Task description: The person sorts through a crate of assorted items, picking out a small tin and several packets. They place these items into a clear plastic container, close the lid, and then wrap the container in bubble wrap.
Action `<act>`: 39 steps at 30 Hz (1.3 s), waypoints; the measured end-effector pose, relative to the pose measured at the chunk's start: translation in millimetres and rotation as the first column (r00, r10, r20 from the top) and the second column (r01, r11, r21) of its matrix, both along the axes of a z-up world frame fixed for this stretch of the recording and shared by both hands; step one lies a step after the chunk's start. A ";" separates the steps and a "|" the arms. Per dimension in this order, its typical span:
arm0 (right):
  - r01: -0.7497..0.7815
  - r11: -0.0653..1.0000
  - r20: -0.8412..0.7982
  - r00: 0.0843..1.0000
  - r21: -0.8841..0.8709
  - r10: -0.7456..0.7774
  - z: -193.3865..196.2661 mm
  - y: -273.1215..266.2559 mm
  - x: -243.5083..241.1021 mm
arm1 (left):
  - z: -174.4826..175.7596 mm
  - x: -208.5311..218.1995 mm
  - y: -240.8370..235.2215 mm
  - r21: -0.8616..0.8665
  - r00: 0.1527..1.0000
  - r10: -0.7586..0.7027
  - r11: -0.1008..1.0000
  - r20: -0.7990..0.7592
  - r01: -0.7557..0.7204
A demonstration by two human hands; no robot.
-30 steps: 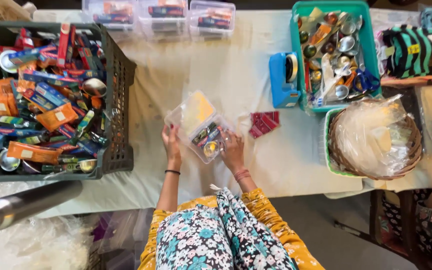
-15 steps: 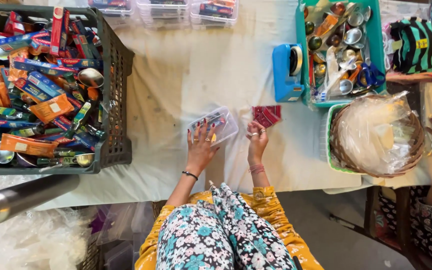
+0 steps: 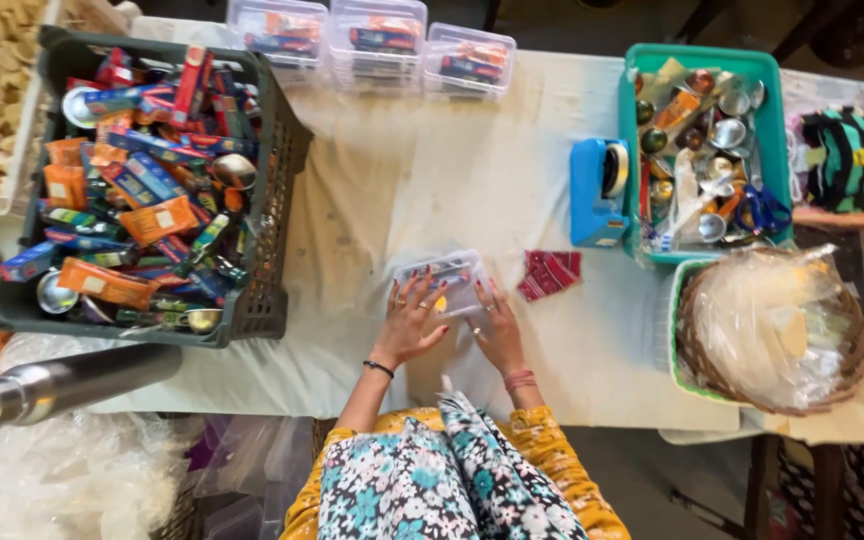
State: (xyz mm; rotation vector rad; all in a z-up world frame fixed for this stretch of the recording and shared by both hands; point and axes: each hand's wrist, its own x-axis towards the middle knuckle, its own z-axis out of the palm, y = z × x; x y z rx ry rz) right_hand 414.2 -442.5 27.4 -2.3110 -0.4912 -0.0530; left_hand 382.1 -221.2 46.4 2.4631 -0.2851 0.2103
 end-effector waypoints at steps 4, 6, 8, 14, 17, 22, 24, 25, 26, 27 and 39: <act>0.000 0.999 0.014 1.000 -0.039 0.001 -5.6 -2.1 1.4 | -32.1 -7.1 1.7 0.138 0.999 -0.036 0.990 -0.008 0.037; 0.055 0.997 0.003 0.998 -0.051 -0.055 -6.7 -1.1 1.3 | -39.4 -8.6 0.0 0.152 1.000 -0.029 0.988 0.007 0.028; 0.082 0.995 -0.002 0.997 -0.049 -0.082 -8.3 0.5 -0.1 | -40.0 -9.6 -1.0 0.146 1.000 -0.020 0.989 0.022 0.017; 0.134 0.990 0.021 0.991 -0.034 -0.133 -7.3 5.7 -2.7 | -45.4 -10.3 -14.4 0.226 0.998 0.044 0.973 0.046 -0.053; 0.146 0.989 0.030 0.989 0.036 -0.147 -7.9 5.1 -5.3 | -27.8 -15.5 -41.0 0.126 0.999 0.047 0.991 -0.026 -0.043; 0.204 0.968 0.002 0.978 0.143 -0.207 -27.6 3.5 18.5 | 70.3 -14.0 -96.8 -0.165 0.884 -0.458 0.868 0.099 0.468; 0.248 0.968 0.097 0.963 0.037 -0.251 -47.7 2.0 42.3 | 139.2 -8.1 -120.5 0.370 0.682 -0.730 0.646 0.043 0.668; 0.254 0.967 0.093 0.962 0.030 -0.256 -45.7 -0.9 47.9 | 125.9 -14.8 -139.4 0.363 0.678 -0.734 0.644 0.044 0.673; 0.255 0.967 0.145 0.957 -0.005 -0.251 -42.8 -1.7 59.2 | 113.1 -17.6 -156.9 0.317 0.602 -0.774 0.631 0.195 0.708; 0.257 0.966 0.196 0.950 -0.039 -0.244 -39.3 -2.3 70.6 | 100.9 -20.3 -174.3 0.277 0.514 -0.786 0.608 0.344 0.745; 0.246 0.960 -0.057 0.965 -0.137 -0.255 -3.9 -20.7 152.3 | 176.7 -50.0 -178.2 -0.260 0.456 -0.738 0.375 0.498 0.890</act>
